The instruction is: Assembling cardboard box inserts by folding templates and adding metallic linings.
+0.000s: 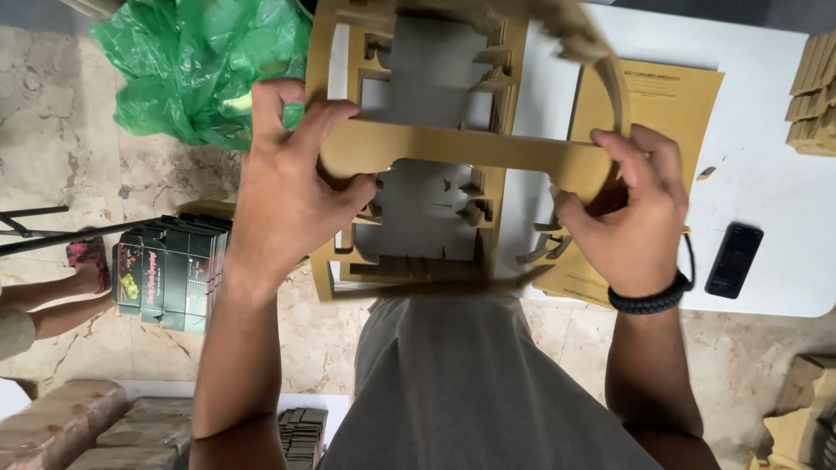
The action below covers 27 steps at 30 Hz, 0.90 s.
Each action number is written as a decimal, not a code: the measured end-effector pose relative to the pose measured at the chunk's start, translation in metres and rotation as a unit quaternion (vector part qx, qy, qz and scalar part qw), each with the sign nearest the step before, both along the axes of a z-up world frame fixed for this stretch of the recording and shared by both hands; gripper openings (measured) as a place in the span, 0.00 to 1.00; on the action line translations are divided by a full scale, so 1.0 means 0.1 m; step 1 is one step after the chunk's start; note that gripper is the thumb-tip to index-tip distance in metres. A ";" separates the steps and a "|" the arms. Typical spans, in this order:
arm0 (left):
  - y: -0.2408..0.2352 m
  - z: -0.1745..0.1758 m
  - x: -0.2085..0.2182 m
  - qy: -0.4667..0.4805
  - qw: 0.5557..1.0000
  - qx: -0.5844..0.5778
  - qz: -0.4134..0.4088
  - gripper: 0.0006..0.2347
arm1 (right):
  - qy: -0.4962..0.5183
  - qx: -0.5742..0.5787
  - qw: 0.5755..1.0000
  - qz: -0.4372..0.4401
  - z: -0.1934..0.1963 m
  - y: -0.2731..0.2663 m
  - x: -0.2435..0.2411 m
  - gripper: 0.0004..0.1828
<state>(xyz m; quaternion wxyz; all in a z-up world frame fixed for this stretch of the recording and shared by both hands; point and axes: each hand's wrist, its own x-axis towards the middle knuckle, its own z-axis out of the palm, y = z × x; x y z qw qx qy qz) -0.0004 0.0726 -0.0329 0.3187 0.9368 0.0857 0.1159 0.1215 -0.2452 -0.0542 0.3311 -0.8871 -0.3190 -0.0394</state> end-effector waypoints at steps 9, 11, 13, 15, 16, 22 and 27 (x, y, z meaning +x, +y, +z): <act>0.09 -2.15 0.17 0.232 0.970 0.057 0.053 0.35 | 0.263 -0.299 0.913 -0.090 -2.03 0.43 0.20 0.40; -0.01 -2.19 0.21 0.276 0.958 0.028 0.075 0.30 | 0.276 -0.273 0.916 -0.099 -2.15 0.46 0.13 0.40; 0.09 -2.44 0.39 0.306 0.947 0.005 0.100 0.27 | 0.278 -0.240 0.924 -0.108 -2.29 0.54 0.26 0.41; 0.18 -2.92 0.34 0.307 0.948 0.032 0.077 0.21 | 0.258 -0.265 0.921 -0.119 -2.42 0.47 0.22 0.35; 0.17 -2.89 0.33 0.310 0.947 0.030 0.079 0.21 | 0.260 -0.268 0.921 -0.116 -2.47 0.45 0.21 0.35; 0.10 -2.51 0.44 0.329 0.941 0.020 0.080 0.24 | 0.224 -0.224 0.939 -0.131 -2.52 0.45 0.25 0.34; 0.16 -2.78 0.45 0.347 0.936 0.020 0.060 0.22 | 0.299 -0.235 0.922 -0.064 -1.98 0.58 0.27 0.43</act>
